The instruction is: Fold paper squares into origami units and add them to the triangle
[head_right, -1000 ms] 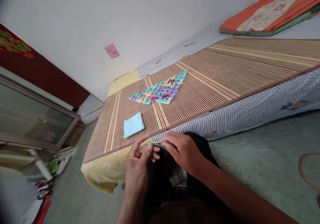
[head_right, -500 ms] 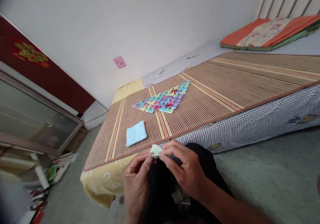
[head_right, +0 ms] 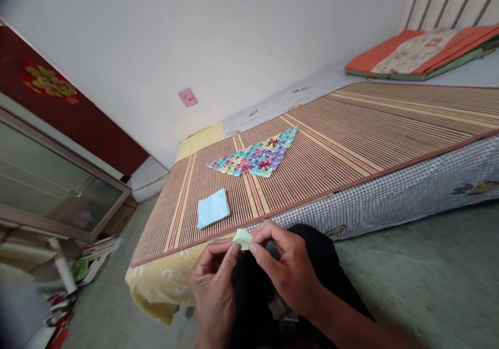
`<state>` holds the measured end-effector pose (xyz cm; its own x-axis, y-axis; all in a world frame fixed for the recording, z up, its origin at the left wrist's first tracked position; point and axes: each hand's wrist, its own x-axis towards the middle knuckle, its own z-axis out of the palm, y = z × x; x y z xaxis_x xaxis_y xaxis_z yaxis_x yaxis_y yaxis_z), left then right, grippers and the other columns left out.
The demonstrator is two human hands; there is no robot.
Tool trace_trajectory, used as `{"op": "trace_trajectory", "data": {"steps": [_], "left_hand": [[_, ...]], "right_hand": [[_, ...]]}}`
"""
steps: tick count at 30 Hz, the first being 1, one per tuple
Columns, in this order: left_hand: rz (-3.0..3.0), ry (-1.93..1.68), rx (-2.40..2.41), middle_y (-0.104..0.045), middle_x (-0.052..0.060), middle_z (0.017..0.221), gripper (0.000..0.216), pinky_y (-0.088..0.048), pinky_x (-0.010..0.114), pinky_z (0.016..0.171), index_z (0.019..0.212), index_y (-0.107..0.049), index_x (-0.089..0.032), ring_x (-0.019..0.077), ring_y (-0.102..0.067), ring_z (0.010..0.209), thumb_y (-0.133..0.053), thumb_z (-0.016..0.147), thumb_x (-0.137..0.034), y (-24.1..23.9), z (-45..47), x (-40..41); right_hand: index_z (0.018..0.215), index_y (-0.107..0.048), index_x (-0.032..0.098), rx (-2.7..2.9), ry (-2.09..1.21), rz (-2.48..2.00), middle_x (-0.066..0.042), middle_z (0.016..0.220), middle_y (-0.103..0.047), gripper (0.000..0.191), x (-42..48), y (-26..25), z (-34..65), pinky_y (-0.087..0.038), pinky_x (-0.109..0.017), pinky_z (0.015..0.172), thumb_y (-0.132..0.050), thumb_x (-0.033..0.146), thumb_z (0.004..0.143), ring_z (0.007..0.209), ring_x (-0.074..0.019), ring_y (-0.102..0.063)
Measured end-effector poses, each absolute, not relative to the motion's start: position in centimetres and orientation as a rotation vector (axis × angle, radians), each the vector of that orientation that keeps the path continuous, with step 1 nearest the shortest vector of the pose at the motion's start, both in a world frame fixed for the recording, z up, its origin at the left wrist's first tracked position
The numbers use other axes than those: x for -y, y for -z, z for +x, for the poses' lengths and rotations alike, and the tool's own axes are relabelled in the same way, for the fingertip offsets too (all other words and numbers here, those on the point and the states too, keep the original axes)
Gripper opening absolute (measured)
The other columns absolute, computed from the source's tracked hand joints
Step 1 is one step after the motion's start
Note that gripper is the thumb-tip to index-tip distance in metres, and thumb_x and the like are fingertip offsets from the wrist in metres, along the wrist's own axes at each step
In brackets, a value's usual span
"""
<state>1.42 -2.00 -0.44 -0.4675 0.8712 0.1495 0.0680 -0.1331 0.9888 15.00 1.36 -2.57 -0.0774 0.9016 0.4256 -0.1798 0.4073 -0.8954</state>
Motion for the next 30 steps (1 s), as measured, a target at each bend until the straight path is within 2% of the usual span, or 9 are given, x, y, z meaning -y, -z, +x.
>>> {"op": "trace_trajectory", "data": {"steps": [5, 14, 17, 19, 20, 23, 26, 30], "left_hand": [[1.076, -1.633, -1.51, -0.068, 0.0, 0.07, 0.021, -0.051, 0.025, 0.066, 0.073, -0.073, -0.019, 0.0147, -0.061, 0.068, -0.086, 0.075, -0.036, 0.6, 1.3, 1.8], [1.046, -1.587, -1.489, -0.066, -0.001, 0.074, 0.023, -0.048, 0.022, 0.067, 0.074, -0.067, -0.018, 0.013, -0.059, 0.071, -0.082, 0.08, -0.035, 1.4, 1.5, 2.5], [1.007, -1.538, -1.448, -0.065, -0.002, 0.073, 0.023, -0.048, 0.023, 0.067, 0.091, -0.068, -0.019, 0.0129, -0.06, 0.069, -0.082, 0.08, -0.034, 1.1, 1.4, 2.3], [1.011, -1.444, -1.417, -0.065, -0.003, 0.071, 0.034, -0.047, 0.023, 0.066, 0.107, -0.07, -0.019, 0.0127, -0.059, 0.066, -0.083, 0.079, -0.033, 0.7, 1.1, 2.0], [1.022, -1.385, -1.4, -0.064, -0.003, 0.07, 0.036, -0.047, 0.023, 0.066, 0.109, -0.071, -0.019, 0.0125, -0.059, 0.066, -0.084, 0.078, -0.033, 0.5, 0.8, 1.8], [1.054, -1.217, -1.315, -0.067, 0.001, 0.072, 0.026, -0.046, 0.024, 0.068, 0.09, -0.076, -0.015, 0.014, -0.06, 0.069, -0.085, 0.075, -0.034, 0.0, 0.2, 1.4], [1.059, -1.167, -1.299, -0.066, 0.002, 0.068, 0.024, -0.044, 0.025, 0.064, 0.076, -0.073, -0.015, 0.0141, -0.056, 0.065, -0.084, 0.076, -0.036, 0.0, -0.1, 1.2], [1.031, -1.228, -1.377, -0.06, -0.001, 0.063, 0.027, -0.039, 0.024, 0.06, 0.072, -0.069, -0.016, 0.012, -0.049, 0.06, -0.081, 0.078, -0.039, 0.8, -0.2, 1.4]], "right_hand": [[0.082, -0.06, 0.022, 1.338, -1.144, -0.698, -0.002, 0.083, -0.063, 0.014, -1.5, 2.7, 14.9, -0.05, -0.028, 0.069, -0.062, 0.027, 0.095, 0.076, -0.0172, -0.06], [0.081, -0.057, 0.022, 1.463, -1.05, -0.743, 0.0, 0.077, -0.06, 0.013, -1.6, 2.5, 15.2, -0.047, -0.028, 0.065, -0.058, 0.024, 0.093, 0.071, -0.0166, -0.058], [0.079, -0.055, 0.022, 1.506, -1.025, -0.784, 0.0, 0.076, -0.059, 0.013, -1.7, 2.5, 15.4, -0.046, -0.028, 0.062, -0.057, 0.023, 0.092, 0.068, -0.016, -0.057], [0.077, -0.054, 0.022, 1.578, -1.031, -0.807, 0.001, 0.073, -0.057, 0.014, -1.8, 2.3, 15.7, -0.043, -0.027, 0.059, -0.057, 0.021, 0.09, 0.065, -0.0151, -0.054], [0.076, -0.053, 0.022, 1.624, -1.052, -0.809, 0.001, 0.071, -0.056, 0.014, -1.8, 2.2, 15.9, -0.041, -0.026, 0.058, -0.057, 0.021, 0.089, 0.063, -0.0147, -0.052], [0.073, -0.052, 0.022, 1.749, -1.156, -0.798, 0.003, 0.067, -0.053, 0.014, -2.1, 1.8, 16.4, -0.039, -0.026, 0.056, -0.058, 0.019, 0.085, 0.062, -0.0141, -0.049], [0.074, -0.053, 0.021, 1.746, -1.248, -0.79, 0.003, 0.068, -0.053, 0.012, -2.5, 1.7, 16.8, -0.04, -0.025, 0.056, -0.059, 0.018, 0.084, 0.062, -0.0136, -0.049], [0.082, -0.057, 0.021, 1.607, -1.343, -0.797, 0.004, 0.068, -0.051, 0.012, -2.8, 2.2, 17.0, -0.039, -0.024, 0.056, -0.063, 0.027, 0.09, 0.061, -0.0127, -0.047]]}}
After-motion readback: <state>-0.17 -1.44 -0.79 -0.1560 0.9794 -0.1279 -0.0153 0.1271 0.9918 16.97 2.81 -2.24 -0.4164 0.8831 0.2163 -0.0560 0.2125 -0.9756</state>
